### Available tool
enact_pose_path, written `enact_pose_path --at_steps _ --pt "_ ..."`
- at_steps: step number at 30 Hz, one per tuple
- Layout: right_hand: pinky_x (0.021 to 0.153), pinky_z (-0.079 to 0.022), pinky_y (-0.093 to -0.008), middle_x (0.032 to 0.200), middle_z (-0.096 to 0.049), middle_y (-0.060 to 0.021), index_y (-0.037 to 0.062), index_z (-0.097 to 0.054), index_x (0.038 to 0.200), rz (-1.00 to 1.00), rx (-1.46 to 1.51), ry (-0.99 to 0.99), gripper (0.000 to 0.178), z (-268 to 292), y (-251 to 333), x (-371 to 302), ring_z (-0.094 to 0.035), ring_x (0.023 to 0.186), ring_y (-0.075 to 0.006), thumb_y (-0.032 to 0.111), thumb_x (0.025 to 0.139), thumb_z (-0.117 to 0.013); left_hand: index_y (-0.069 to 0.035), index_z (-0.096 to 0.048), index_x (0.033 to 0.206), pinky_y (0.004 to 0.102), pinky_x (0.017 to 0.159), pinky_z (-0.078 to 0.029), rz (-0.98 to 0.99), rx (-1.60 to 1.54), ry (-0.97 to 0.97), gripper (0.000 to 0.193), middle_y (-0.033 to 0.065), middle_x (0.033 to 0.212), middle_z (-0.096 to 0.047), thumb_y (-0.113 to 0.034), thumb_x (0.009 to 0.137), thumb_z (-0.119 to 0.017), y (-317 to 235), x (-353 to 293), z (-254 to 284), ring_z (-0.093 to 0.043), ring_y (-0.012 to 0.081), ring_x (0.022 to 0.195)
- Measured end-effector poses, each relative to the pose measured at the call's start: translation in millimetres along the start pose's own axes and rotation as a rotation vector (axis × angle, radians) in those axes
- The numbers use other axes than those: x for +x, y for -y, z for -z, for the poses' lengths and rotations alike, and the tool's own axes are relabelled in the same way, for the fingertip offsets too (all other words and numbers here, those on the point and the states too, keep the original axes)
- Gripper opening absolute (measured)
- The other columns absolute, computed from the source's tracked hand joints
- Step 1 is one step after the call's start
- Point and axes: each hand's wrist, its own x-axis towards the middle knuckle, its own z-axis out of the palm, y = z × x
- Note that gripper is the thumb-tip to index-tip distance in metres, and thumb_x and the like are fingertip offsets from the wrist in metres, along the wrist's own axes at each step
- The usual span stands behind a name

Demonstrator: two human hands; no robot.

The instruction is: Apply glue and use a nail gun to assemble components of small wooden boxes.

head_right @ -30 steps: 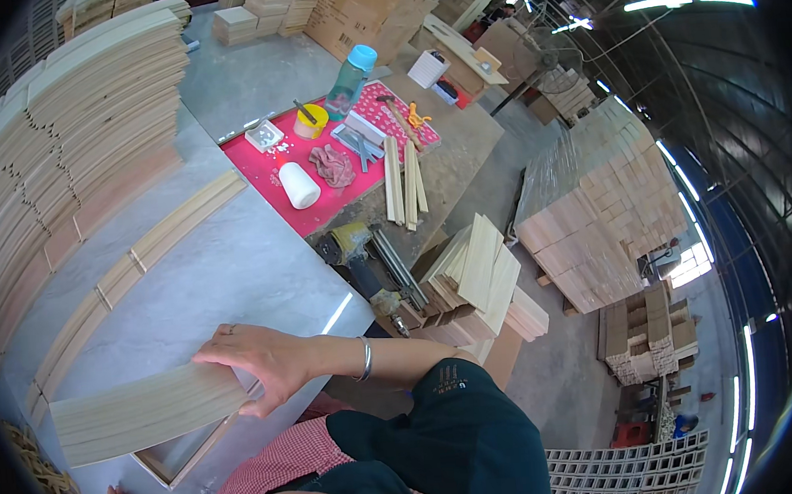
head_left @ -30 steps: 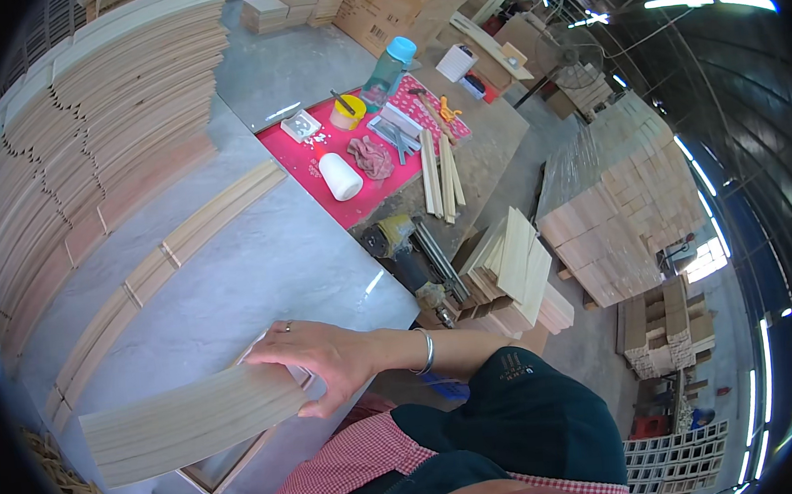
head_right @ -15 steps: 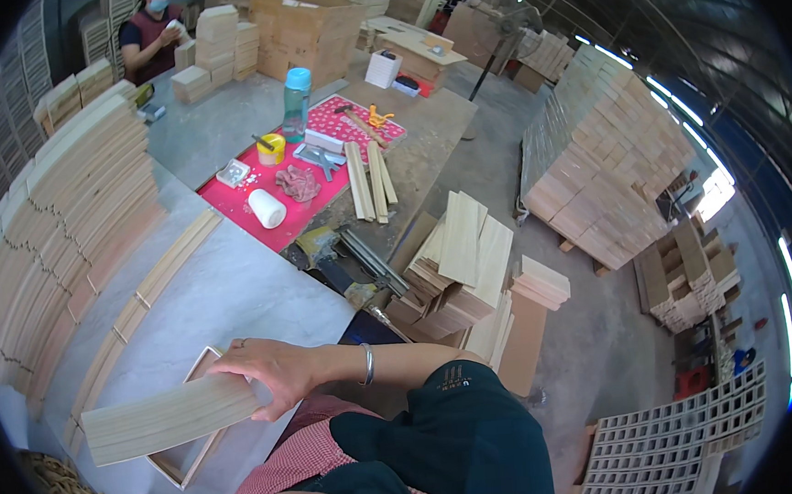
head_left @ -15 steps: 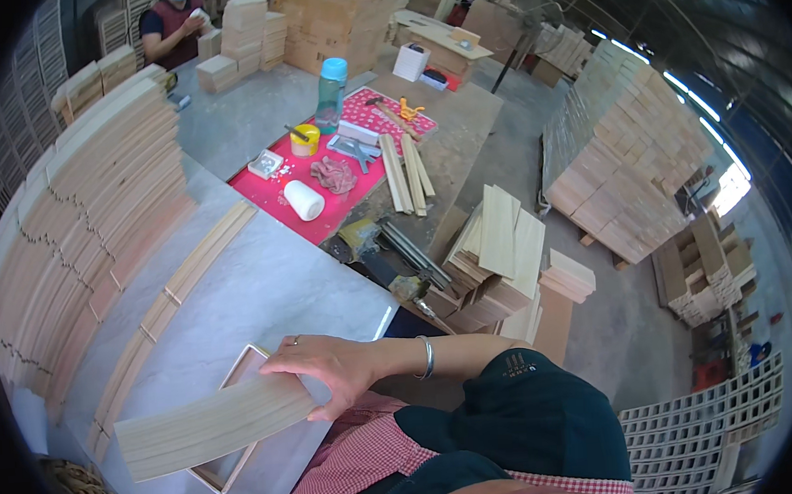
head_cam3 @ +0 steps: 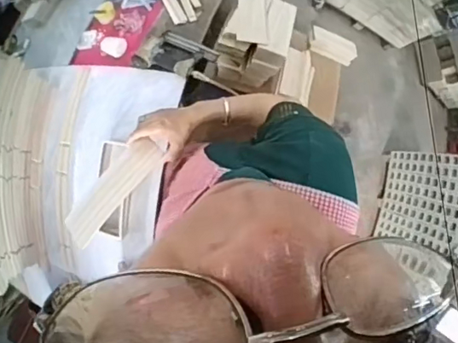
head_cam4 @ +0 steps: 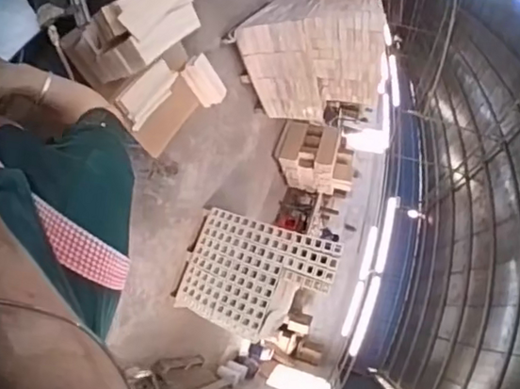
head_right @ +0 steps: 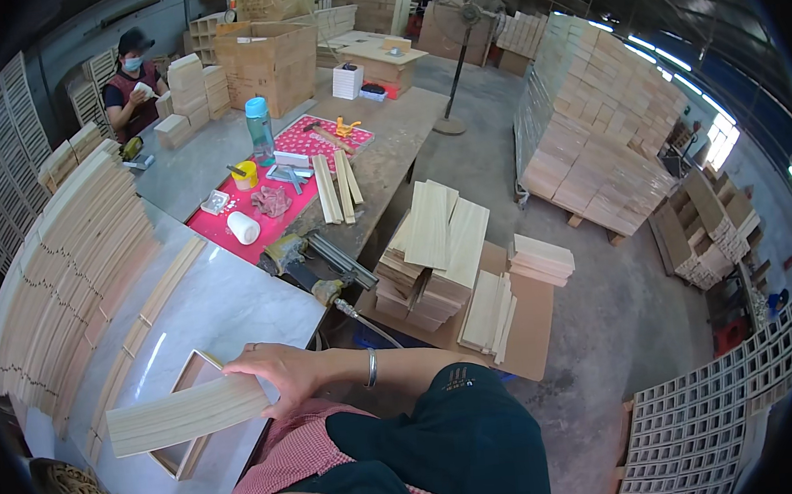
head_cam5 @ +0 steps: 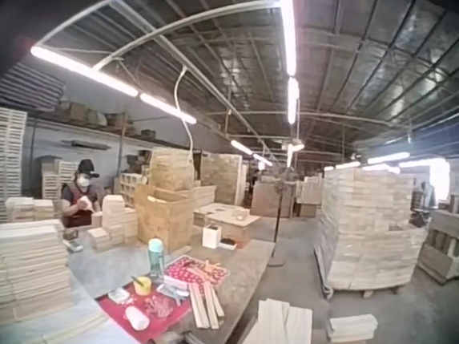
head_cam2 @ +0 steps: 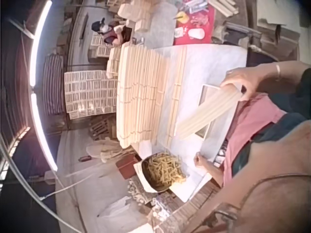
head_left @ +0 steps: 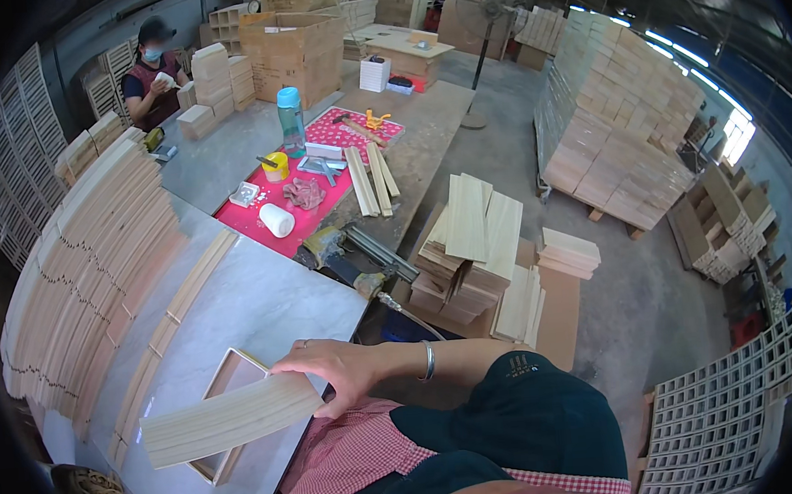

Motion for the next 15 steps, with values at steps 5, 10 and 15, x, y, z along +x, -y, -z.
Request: enact_pose_path --at_steps 5,10,15 --pt "0.092 -0.045 -0.0386 0.111 -0.067 -0.0159 -0.0014 -0.053 0.133 0.007 0.000 0.010 0.078 2.0 6.4 -5.8 -0.057 0.091 -0.0319 0.023 0.063 -0.080 0.007 -0.072 0.101 0.0302 0.075 -0.054 0.072 0.016 0.003 0.023 0.0160 0.088 -0.072 -0.013 0.090 -0.066 -23.2 -18.5 0.8 -0.065 0.0215 0.081" --pt "0.092 -0.046 -0.0389 0.112 -0.067 -0.0160 -0.0011 -0.052 0.134 0.009 0.006 0.027 0.079 -0.4 10.1 -9.0 -0.058 0.093 -0.0319 0.023 0.064 -0.080 0.006 -0.072 0.100 0.0300 0.076 -0.054 0.157 0.036 -0.001 0.023 0.0158 0.088 -0.073 -0.013 0.091 -0.064 -42.1 -33.2 1.1 -0.065 0.0215 0.082" --pt "0.091 -0.047 -0.0391 0.115 -0.067 -0.0162 -0.0010 -0.051 0.134 0.028 0.012 0.010 0.080 -6.6 5.6 -9.1 -0.058 0.094 -0.0318 0.022 0.064 -0.081 0.005 -0.071 0.099 0.0297 0.076 -0.054 0.275 0.063 -0.015 0.022 0.0155 0.088 -0.073 -0.013 0.092 -0.061 -46.4 -48.9 5.6 -0.066 0.0216 0.084"
